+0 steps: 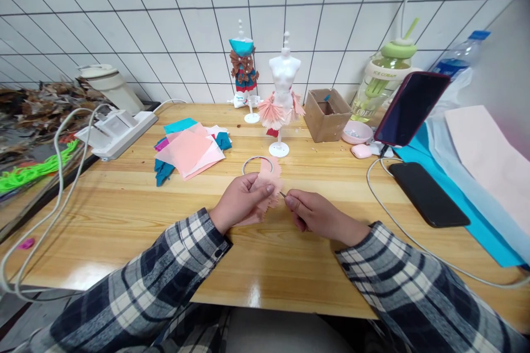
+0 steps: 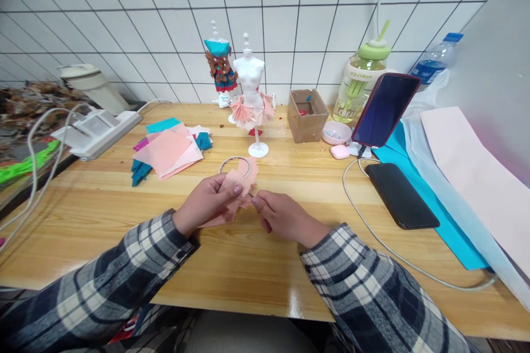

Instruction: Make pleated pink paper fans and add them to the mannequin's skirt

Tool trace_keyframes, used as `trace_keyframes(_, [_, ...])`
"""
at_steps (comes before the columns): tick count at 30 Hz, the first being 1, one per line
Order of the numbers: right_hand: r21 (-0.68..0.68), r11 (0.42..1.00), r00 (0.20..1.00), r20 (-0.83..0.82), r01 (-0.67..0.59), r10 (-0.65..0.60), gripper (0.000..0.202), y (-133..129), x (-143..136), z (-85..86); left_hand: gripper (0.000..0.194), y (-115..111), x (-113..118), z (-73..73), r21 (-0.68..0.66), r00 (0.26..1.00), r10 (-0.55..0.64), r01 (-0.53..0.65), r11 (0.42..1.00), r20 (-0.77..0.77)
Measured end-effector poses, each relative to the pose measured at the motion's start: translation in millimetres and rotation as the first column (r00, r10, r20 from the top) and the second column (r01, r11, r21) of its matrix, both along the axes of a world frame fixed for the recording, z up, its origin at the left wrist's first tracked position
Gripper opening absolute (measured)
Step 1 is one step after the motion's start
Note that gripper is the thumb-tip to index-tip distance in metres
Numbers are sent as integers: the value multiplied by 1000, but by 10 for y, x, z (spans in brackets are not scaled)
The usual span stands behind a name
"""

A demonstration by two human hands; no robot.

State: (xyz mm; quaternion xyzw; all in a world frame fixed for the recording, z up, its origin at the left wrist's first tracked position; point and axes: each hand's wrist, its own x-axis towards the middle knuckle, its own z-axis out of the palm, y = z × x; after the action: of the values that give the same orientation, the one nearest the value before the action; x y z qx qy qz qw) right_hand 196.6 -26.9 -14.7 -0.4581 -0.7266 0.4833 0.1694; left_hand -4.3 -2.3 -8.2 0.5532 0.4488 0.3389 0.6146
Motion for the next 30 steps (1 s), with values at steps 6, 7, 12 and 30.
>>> trace_keyframes(6, [-84,994,995,-71,66,-72,37,-6,-9,-5,34,-15,15,37,-22,1000,22,-22,1000,15])
trace_keyframes(7, [-87,992,991,-90,96,-104,36,-5,-11,4,34,-13,15,41,-13,1000,26,-26,1000,16])
trace_keyframes(12, [-106,965,955,-153,240,-254,34,24,-12,40,32,-17,15,43,31,1000,10,-10,999,-8])
trace_keyframes(30, [-336,860,643,-571,384,-511,28,83,56,17,35,-48,-4,36,77,946,-277,293,953,-165])
